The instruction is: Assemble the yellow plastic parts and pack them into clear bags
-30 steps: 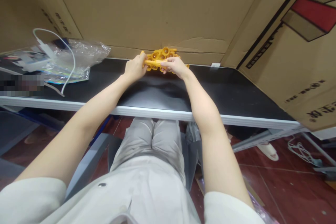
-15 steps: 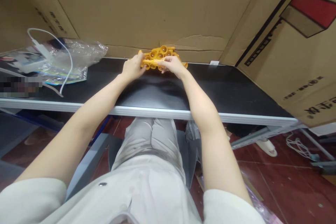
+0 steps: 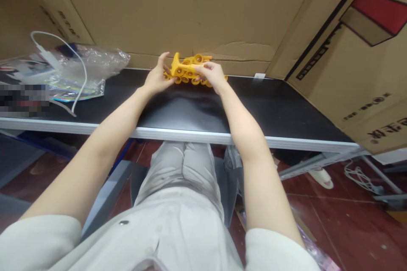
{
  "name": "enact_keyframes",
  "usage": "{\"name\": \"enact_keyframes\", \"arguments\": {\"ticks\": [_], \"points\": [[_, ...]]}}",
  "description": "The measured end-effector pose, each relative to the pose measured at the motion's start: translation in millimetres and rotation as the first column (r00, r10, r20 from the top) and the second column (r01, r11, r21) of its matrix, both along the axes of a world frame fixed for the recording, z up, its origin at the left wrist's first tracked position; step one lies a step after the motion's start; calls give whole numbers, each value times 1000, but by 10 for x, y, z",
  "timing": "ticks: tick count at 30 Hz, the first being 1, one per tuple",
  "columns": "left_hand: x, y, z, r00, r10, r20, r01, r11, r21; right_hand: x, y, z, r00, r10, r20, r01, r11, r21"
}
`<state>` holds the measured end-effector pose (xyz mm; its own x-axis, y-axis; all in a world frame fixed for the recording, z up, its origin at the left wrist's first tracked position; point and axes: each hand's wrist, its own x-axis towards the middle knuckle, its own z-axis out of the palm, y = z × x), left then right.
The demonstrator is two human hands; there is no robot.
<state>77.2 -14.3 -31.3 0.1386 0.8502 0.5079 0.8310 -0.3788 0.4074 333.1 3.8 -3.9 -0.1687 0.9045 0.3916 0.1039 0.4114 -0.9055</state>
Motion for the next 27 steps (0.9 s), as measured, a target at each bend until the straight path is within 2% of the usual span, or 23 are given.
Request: {"name": "enact_keyframes", "arguments": {"ticks": [5,8,10,13,15,18,19,23,24,25,27], "points": [[-178,37,7,981,176,78,-170,982,-86,199,359,16,971,-170,-170,182,982,58],[-217,-19,36,950,304,77,-289,944,-162,423,560,23,921,-261,-291,288,956,53],[-235,-41,46,927,367,78,-347,917,-199,574,659,21,909,-307,-284,328,944,29],[-266,-35,44,901,423,102,-390,889,-241,743,758,22,813,-474,-339,499,866,-13],[-285,-18,35,889,440,127,-401,882,-248,804,789,26,777,-567,-274,592,806,9],[-300,3,20,877,457,146,-415,875,-248,820,771,37,783,-619,-61,622,778,88],[-302,9,16,875,461,145,-418,873,-253,807,747,42,780,-622,-67,626,777,70],[-312,30,4,875,463,139,-418,869,-266,732,645,35,718,-635,-286,643,762,-78],[-316,36,2,877,460,139,-413,870,-268,725,638,17,705,-650,-282,657,749,-83],[-320,40,1,879,456,137,-409,871,-273,727,644,-10,707,-669,-228,678,733,-47],[-322,47,-2,882,453,132,-404,869,-285,758,687,-89,719,-695,2,685,710,164]]}}
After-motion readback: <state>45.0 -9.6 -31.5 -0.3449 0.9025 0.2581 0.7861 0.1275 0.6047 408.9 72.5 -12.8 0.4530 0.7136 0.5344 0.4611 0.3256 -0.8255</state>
